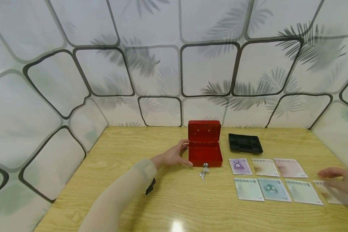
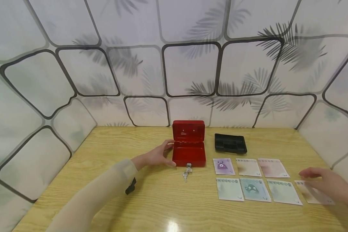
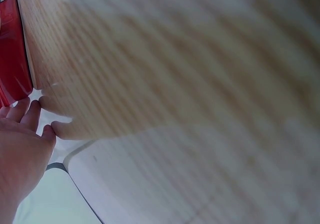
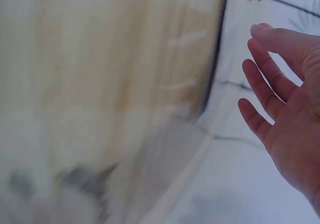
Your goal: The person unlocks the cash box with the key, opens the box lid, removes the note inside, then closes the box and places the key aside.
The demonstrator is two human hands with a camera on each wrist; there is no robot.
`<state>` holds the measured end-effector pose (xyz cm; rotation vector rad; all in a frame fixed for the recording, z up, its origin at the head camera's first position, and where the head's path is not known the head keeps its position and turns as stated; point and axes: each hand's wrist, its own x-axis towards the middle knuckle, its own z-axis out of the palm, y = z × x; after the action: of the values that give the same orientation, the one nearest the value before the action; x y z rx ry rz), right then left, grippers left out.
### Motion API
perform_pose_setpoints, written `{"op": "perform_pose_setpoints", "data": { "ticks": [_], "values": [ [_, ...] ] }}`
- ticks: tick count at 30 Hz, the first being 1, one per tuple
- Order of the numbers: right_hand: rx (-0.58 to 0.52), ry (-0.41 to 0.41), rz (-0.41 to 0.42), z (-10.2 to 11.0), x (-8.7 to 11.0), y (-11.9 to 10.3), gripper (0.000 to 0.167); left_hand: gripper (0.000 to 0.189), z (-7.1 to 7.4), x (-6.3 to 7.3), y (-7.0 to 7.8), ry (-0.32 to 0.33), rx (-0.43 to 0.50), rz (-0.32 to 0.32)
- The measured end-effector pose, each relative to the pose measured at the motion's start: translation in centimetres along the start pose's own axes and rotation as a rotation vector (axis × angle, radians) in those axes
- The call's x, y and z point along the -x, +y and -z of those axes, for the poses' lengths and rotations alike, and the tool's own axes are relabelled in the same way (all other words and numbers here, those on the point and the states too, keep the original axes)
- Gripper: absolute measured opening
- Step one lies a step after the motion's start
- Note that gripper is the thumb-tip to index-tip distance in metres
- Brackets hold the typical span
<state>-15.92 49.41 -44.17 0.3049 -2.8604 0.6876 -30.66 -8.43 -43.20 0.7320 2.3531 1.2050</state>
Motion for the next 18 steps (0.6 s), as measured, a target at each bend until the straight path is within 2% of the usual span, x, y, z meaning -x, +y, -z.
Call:
{"op": "perform_pose_setpoints", "data": {
  "ticks": [4, 7, 13, 18],
  "values": [
    [0.008, -0.028, -0.011, 0.5, -1.4, -2.3, 0.019, 0.093, 0.1, 0.0, 0.3, 0.006, -0.006, -0.011],
    [0.015, -0.052, 0.0, 0.3, -2.9, -4.3, 0.024, 0.092, 0.1, 0.1, 0.5, 0.007, -0.004, -0.015],
    [-0.046, -0.042, 0.107, -1.1, -6.1, -7.8, 0.022, 0.092, 0.1, 0.1, 0.5, 0.001, 0.018, -0.016],
    [-0.071, -0.07, 0.153, -2.5, -8.6, -10.7, 0.022, 0.093, 0.0, 0.1, 0.1, -0.001, 0.005, -0.011]
  ]
}}
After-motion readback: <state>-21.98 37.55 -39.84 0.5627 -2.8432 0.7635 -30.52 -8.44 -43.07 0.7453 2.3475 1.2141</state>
